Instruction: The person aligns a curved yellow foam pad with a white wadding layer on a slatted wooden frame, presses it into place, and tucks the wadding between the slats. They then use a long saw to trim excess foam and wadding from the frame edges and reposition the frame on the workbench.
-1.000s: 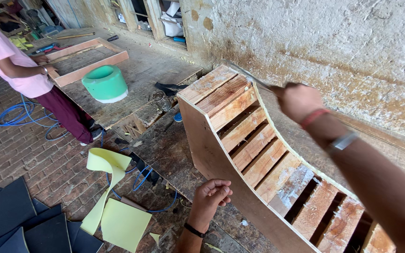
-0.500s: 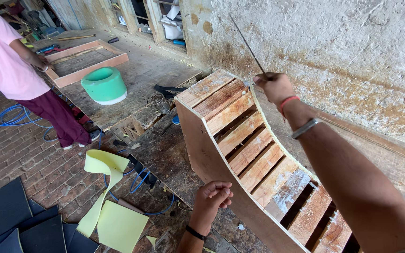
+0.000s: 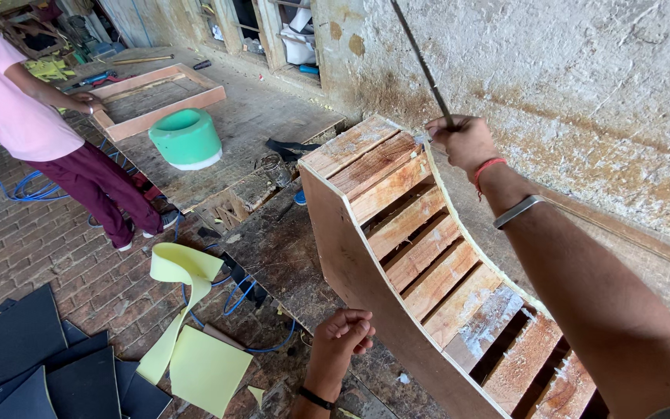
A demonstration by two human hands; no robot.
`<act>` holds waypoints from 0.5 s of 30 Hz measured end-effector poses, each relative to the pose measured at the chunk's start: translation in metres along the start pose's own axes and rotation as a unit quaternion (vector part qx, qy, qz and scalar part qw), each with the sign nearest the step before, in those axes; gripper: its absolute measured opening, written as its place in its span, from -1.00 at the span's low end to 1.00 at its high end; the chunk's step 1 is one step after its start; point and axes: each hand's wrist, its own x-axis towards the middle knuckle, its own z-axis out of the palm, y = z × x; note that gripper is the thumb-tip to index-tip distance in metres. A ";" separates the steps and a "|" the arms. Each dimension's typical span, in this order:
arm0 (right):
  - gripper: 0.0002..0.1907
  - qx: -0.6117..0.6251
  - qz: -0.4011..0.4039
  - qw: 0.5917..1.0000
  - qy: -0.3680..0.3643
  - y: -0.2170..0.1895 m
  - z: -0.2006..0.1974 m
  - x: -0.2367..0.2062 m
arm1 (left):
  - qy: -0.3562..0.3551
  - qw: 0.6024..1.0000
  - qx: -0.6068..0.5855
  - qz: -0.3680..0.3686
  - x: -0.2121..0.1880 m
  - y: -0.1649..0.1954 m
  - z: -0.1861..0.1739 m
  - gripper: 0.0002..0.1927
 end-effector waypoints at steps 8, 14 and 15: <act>-0.88 -0.058 -0.053 0.996 0.035 0.005 0.022 -0.017 | -0.007 1.000 0.009 0.005 0.001 -0.003 -0.002 -0.79; -0.92 -0.021 -0.082 0.991 0.104 0.027 0.038 -0.053 | -0.021 1.000 0.008 0.012 0.002 -0.002 0.001 -0.77; -0.92 -0.028 -0.080 0.990 0.115 0.026 0.041 -0.053 | -0.023 1.000 0.010 0.008 0.002 -0.001 0.002 -0.77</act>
